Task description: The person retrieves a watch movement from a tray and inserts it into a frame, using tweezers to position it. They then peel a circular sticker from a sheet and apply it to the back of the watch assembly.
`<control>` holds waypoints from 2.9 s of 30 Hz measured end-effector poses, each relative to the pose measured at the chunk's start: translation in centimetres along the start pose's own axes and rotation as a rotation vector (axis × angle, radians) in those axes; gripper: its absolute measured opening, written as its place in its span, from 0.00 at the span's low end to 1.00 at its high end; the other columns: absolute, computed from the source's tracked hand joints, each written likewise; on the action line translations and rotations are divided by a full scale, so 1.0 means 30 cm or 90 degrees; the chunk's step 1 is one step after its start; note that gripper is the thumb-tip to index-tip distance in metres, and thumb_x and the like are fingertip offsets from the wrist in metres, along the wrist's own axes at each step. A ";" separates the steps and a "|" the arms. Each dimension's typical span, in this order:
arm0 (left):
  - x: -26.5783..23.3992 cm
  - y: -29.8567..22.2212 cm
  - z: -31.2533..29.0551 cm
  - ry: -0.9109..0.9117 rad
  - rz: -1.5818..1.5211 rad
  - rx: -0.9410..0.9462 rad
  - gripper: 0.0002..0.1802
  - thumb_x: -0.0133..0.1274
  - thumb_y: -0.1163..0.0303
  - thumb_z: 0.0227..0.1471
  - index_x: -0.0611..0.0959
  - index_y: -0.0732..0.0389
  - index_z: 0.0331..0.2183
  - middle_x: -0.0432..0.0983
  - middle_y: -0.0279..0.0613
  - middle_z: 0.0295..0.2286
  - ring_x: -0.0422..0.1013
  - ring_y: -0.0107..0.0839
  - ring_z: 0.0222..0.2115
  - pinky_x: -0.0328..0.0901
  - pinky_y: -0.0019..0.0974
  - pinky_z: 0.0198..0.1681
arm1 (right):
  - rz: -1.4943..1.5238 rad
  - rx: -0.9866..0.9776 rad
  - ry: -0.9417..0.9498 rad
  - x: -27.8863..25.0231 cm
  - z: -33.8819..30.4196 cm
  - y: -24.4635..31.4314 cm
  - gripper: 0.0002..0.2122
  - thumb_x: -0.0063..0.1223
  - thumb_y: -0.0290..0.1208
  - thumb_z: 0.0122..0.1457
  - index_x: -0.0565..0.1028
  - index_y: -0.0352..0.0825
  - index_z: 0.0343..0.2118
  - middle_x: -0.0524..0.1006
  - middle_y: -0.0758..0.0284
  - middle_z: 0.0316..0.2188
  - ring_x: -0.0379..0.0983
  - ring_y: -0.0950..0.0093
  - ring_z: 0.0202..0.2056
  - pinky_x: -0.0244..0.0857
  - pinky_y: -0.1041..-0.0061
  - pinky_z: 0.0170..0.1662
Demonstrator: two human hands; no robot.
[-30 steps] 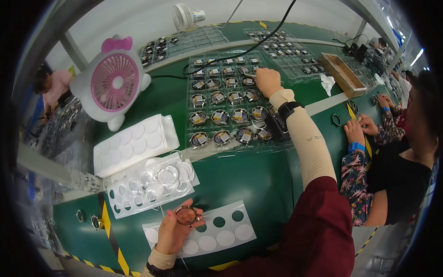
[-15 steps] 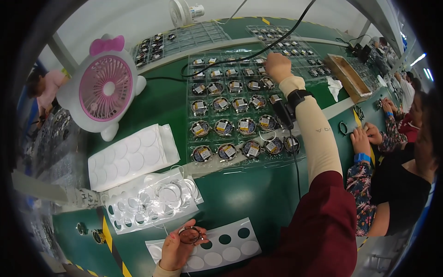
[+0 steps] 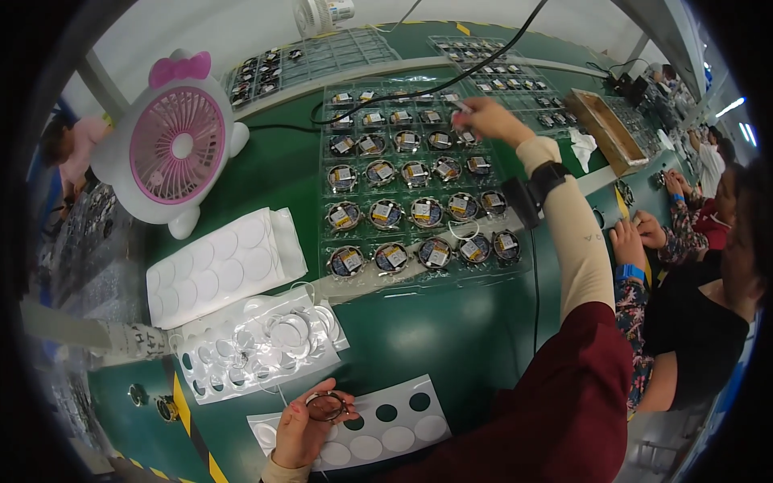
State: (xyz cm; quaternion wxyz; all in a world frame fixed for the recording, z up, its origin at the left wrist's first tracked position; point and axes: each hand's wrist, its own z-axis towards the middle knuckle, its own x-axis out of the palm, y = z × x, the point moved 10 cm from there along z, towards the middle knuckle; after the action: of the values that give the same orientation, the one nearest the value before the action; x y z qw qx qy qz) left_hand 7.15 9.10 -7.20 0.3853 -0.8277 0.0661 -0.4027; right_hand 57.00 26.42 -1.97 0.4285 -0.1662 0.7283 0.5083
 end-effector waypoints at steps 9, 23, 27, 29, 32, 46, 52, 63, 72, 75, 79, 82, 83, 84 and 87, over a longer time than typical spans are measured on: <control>0.017 -0.003 0.009 0.029 0.011 0.023 0.31 0.39 0.49 0.53 0.65 0.66 0.49 0.70 0.52 0.38 0.65 0.42 0.44 0.60 0.48 0.47 | -0.216 -0.097 -0.164 -0.031 -0.043 -0.007 0.17 0.56 0.40 0.46 0.73 0.29 0.32 0.75 0.56 0.27 0.71 0.62 0.31 0.63 0.67 0.36; 0.014 -0.004 0.007 0.032 -0.018 0.022 0.31 0.40 0.53 0.54 0.63 0.69 0.50 0.68 0.54 0.40 0.66 0.41 0.43 0.59 0.45 0.49 | -0.332 -0.234 -0.149 -0.051 -0.050 0.023 0.16 0.56 0.38 0.45 0.73 0.28 0.31 0.75 0.57 0.25 0.70 0.64 0.28 0.62 0.70 0.34; 0.014 -0.008 0.007 0.015 0.002 0.022 0.31 0.38 0.51 0.55 0.64 0.68 0.49 0.70 0.52 0.38 0.66 0.42 0.43 0.60 0.47 0.47 | -0.145 -0.191 -0.071 -0.042 -0.037 0.034 0.16 0.55 0.39 0.45 0.74 0.29 0.30 0.75 0.56 0.25 0.71 0.63 0.30 0.63 0.68 0.35; 0.011 -0.008 0.005 0.008 0.014 0.022 0.31 0.37 0.50 0.55 0.65 0.68 0.49 0.71 0.51 0.38 0.65 0.42 0.44 0.61 0.47 0.46 | -0.162 -0.050 -0.050 -0.062 -0.019 -0.011 0.18 0.56 0.40 0.45 0.73 0.29 0.33 0.75 0.55 0.29 0.71 0.62 0.34 0.63 0.68 0.38; 0.010 -0.010 0.002 0.010 0.008 0.027 0.31 0.37 0.50 0.54 0.65 0.68 0.49 0.71 0.51 0.38 0.65 0.42 0.44 0.61 0.47 0.46 | -0.214 0.031 -0.088 -0.076 -0.014 -0.048 0.18 0.57 0.40 0.44 0.74 0.30 0.33 0.75 0.54 0.31 0.71 0.62 0.37 0.64 0.67 0.39; 0.017 -0.016 0.006 0.012 0.022 0.046 0.32 0.37 0.49 0.54 0.64 0.68 0.49 0.71 0.48 0.36 0.66 0.39 0.43 0.62 0.46 0.46 | -0.115 -0.073 -0.290 -0.090 -0.170 0.022 0.18 0.54 0.42 0.47 0.72 0.32 0.35 0.75 0.56 0.32 0.72 0.59 0.34 0.65 0.65 0.37; 0.028 -0.018 0.022 0.031 0.035 0.056 0.32 0.38 0.49 0.54 0.64 0.68 0.48 0.72 0.47 0.36 0.67 0.37 0.42 0.62 0.44 0.46 | -0.250 -0.118 -0.294 -0.063 -0.231 0.021 0.17 0.53 0.41 0.48 0.72 0.33 0.34 0.75 0.56 0.29 0.71 0.58 0.32 0.64 0.64 0.34; 0.022 0.003 -0.006 0.057 -0.017 0.038 0.30 0.36 0.52 0.56 0.63 0.69 0.49 0.70 0.50 0.38 0.68 0.39 0.40 0.62 0.41 0.46 | -0.204 -0.125 -0.431 -0.095 -0.329 0.060 0.13 0.52 0.34 0.49 0.71 0.35 0.36 0.76 0.61 0.27 0.72 0.64 0.28 0.64 0.67 0.29; 0.036 -0.005 0.000 0.061 0.009 0.043 0.21 0.43 0.64 0.54 0.65 0.66 0.47 0.70 0.50 0.37 0.71 0.41 0.37 0.68 0.41 0.39 | 0.467 -0.095 0.233 0.408 -1.001 0.483 0.14 0.49 0.22 0.53 0.66 0.32 0.43 0.74 0.70 0.25 0.59 0.89 0.17 0.52 0.89 0.20; 0.060 -0.008 0.000 0.068 0.030 0.055 0.18 0.44 0.71 0.53 0.67 0.67 0.45 0.71 0.48 0.36 0.71 0.37 0.35 0.69 0.38 0.39 | 0.447 -0.174 0.270 0.508 -1.155 0.570 0.16 0.49 0.20 0.52 0.66 0.31 0.45 0.73 0.71 0.25 0.59 0.89 0.18 0.52 0.89 0.20; 0.062 -0.022 -0.015 0.045 0.041 0.078 0.16 0.47 0.72 0.51 0.70 0.68 0.42 0.72 0.46 0.34 0.72 0.33 0.33 0.69 0.34 0.37 | 0.403 -0.267 0.255 0.567 -1.235 0.650 0.16 0.48 0.20 0.52 0.65 0.30 0.46 0.72 0.71 0.24 0.58 0.89 0.18 0.52 0.88 0.20; 0.042 -0.023 -0.025 0.006 0.057 0.087 0.15 0.48 0.71 0.51 0.71 0.69 0.41 0.72 0.44 0.32 0.72 0.30 0.31 0.70 0.32 0.35 | 0.511 -0.269 0.264 0.593 -1.240 0.651 0.16 0.48 0.22 0.53 0.65 0.29 0.46 0.71 0.71 0.23 0.57 0.88 0.17 0.51 0.88 0.20; 0.029 -0.025 -0.031 -0.007 0.047 0.097 0.15 0.48 0.71 0.50 0.71 0.69 0.40 0.72 0.43 0.32 0.72 0.29 0.30 0.70 0.31 0.35 | 0.587 -0.218 0.261 0.604 -1.231 0.626 0.15 0.47 0.23 0.54 0.66 0.29 0.45 0.71 0.71 0.23 0.56 0.88 0.17 0.50 0.88 0.19; 0.016 -0.027 -0.037 -0.020 0.037 0.106 0.15 0.49 0.71 0.50 0.71 0.69 0.40 0.72 0.43 0.32 0.72 0.28 0.29 0.70 0.31 0.34 | 0.661 -0.165 0.258 0.616 -1.223 0.599 0.14 0.46 0.24 0.55 0.67 0.29 0.45 0.71 0.71 0.23 0.56 0.88 0.17 0.49 0.89 0.19; -0.002 -0.036 -0.036 -0.039 0.025 0.120 0.14 0.49 0.71 0.50 0.72 0.69 0.39 0.72 0.43 0.31 0.72 0.26 0.27 0.70 0.30 0.33 | 0.729 -0.116 0.249 0.635 -1.204 0.565 0.12 0.45 0.25 0.56 0.68 0.29 0.43 0.71 0.70 0.24 0.55 0.88 0.16 0.48 0.89 0.19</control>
State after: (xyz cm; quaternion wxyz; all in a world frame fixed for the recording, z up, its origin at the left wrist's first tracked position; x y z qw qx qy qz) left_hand 6.12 9.26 -6.08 0.4711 -0.7982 0.0324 -0.3741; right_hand 18.08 5.46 -2.74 -0.0702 0.1256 0.7208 0.6780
